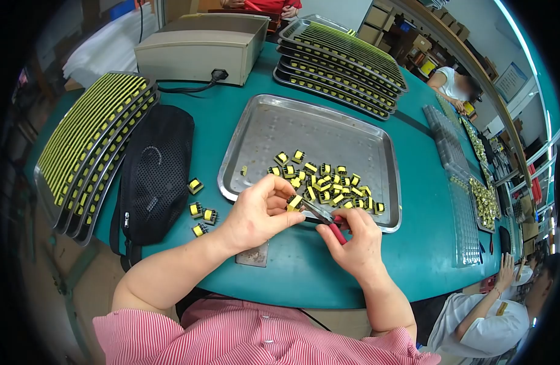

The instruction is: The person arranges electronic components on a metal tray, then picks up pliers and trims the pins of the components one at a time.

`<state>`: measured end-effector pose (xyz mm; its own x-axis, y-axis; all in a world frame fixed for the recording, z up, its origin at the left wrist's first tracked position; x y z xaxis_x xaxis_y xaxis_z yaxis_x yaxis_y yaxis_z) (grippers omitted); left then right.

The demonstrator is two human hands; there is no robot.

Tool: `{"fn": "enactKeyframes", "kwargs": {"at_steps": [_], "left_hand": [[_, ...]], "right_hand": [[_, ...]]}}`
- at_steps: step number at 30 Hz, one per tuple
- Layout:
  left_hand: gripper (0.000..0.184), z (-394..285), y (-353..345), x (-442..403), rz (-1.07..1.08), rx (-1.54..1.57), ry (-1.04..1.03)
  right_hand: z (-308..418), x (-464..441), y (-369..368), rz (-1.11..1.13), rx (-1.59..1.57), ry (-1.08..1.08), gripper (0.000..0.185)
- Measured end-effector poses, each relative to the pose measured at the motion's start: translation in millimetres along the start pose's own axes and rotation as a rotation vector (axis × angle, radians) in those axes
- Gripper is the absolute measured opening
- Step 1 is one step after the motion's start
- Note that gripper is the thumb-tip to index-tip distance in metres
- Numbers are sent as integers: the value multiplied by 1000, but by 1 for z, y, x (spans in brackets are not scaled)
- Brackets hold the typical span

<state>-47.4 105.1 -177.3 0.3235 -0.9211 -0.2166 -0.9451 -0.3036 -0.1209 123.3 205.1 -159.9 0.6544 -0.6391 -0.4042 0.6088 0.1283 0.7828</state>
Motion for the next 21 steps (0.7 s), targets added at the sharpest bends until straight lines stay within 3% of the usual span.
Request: {"fn": "enactKeyframes", "kwargs": {"at_steps": [21], "left_hand": [[35, 0, -1, 2, -26, -114, -34]], "right_hand": [[-4, 0, -3, -76, 114, 52, 29]]}}
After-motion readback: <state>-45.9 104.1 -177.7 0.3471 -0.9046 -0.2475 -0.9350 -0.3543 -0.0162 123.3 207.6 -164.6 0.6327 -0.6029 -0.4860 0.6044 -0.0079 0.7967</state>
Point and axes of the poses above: each hand's wrist, its own x-axis away from the middle knuckle, its own y-axis out of the back of the hand, z = x × y, the point moved 2 cm from there along -x, towards the middle knuckle, and after that the axes turned 8 degrees about -y, right-handed, at the moved point
